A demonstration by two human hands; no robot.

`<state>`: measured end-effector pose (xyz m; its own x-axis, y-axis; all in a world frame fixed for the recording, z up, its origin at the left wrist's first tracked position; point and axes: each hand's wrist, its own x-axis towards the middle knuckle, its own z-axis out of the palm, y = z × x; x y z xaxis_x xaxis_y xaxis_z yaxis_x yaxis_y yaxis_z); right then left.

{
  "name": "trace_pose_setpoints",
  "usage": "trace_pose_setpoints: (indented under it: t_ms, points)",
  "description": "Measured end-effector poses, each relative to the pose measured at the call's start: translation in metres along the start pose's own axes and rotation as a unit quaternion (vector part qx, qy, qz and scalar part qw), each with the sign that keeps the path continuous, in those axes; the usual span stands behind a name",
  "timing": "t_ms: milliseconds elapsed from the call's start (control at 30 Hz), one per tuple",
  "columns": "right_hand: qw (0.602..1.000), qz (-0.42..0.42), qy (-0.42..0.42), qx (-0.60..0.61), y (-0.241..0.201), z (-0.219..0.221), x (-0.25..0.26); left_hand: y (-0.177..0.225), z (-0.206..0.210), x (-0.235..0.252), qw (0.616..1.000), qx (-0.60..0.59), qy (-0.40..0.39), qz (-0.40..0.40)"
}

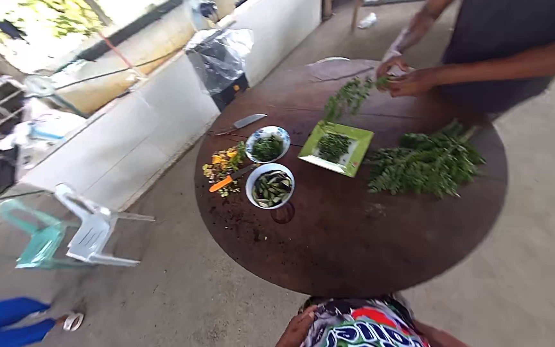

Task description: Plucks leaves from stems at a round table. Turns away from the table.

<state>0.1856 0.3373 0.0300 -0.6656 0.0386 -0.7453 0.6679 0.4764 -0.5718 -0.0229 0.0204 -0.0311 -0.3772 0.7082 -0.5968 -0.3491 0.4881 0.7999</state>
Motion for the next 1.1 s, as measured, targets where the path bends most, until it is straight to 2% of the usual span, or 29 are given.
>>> trace_pose_setpoints:
  t_ms: [67,133,200,233,267,333,367,400,467,500,533,633,700,733,767,800,867,933,1000,1100]
  points:
    - [1.0,0.016,-0.014,-0.017,0.032,0.006,0.017,-0.014,0.002,-0.013,1.0,-0.022,-0.012,0.007]
    - [1.0,-0.01,-0.009,0.006,0.019,-0.024,0.002,-0.023,0.007,-0.028,0.998,-0.061,-0.013,0.013]
    - [0.993,-0.023,0.035,0.113,0.002,-0.065,-0.021,-0.006,0.014,-0.042,0.997,-0.073,-0.006,-0.031]
    - [0.978,-0.026,0.062,0.195,-0.002,-0.082,-0.029,0.017,0.019,-0.048,0.995,-0.054,0.014,-0.078]
    - [0.952,-0.042,0.072,0.293,0.001,-0.09,-0.034,0.031,0.022,-0.049,0.992,-0.016,0.037,-0.12]
    - [0.876,-0.064,-0.023,0.477,0.032,-0.079,-0.027,0.047,0.022,-0.036,0.979,0.096,0.057,-0.17]
    - [0.845,-0.037,-0.068,0.529,0.054,-0.061,-0.018,0.051,0.021,-0.024,0.973,0.144,0.057,-0.171]
    - [0.82,0.017,-0.077,0.566,0.079,-0.039,-0.007,0.048,0.019,-0.009,0.968,0.192,0.05,-0.157]
    - [0.778,0.147,-0.035,0.61,0.125,-0.012,0.01,0.049,0.02,0.028,0.956,0.267,0.025,-0.118]
    - [0.773,0.197,-0.012,0.603,0.139,-0.013,0.014,0.056,0.025,0.05,0.951,0.294,0.024,-0.088]
    - [0.783,0.227,0.013,0.579,0.147,-0.018,0.014,0.068,0.033,0.071,0.948,0.312,0.027,-0.054]
    - [0.854,0.223,0.093,0.461,0.162,-0.038,0.014,0.136,0.055,0.135,0.926,0.369,0.051,0.057]
    - [0.928,0.191,0.068,0.312,0.186,-0.051,0.023,0.19,0.067,0.183,0.884,0.435,0.094,0.142]
    - [0.955,0.176,0.046,0.233,0.192,-0.059,0.027,0.219,0.072,0.206,0.862,0.471,0.11,0.154]
    - [0.966,0.166,0.038,0.196,0.193,-0.071,0.028,0.247,0.075,0.229,0.842,0.504,0.12,0.15]
    - [0.965,0.159,0.064,0.198,0.193,-0.088,0.029,0.273,0.077,0.251,0.823,0.535,0.128,0.137]
    - [0.943,0.141,0.194,0.23,0.191,-0.138,0.032,0.31,0.077,0.295,0.785,0.588,0.151,0.123]
    - [0.908,0.108,0.32,0.247,0.182,-0.203,0.039,0.33,0.075,0.332,0.751,0.636,0.159,0.083]
    - [0.903,0.084,0.359,0.22,0.167,-0.274,0.046,0.335,0.074,0.357,0.727,0.67,0.149,0.029]
    - [0.909,0.039,0.402,0.104,0.154,-0.372,0.07,0.328,0.072,0.375,0.707,0.695,0.13,-0.016]
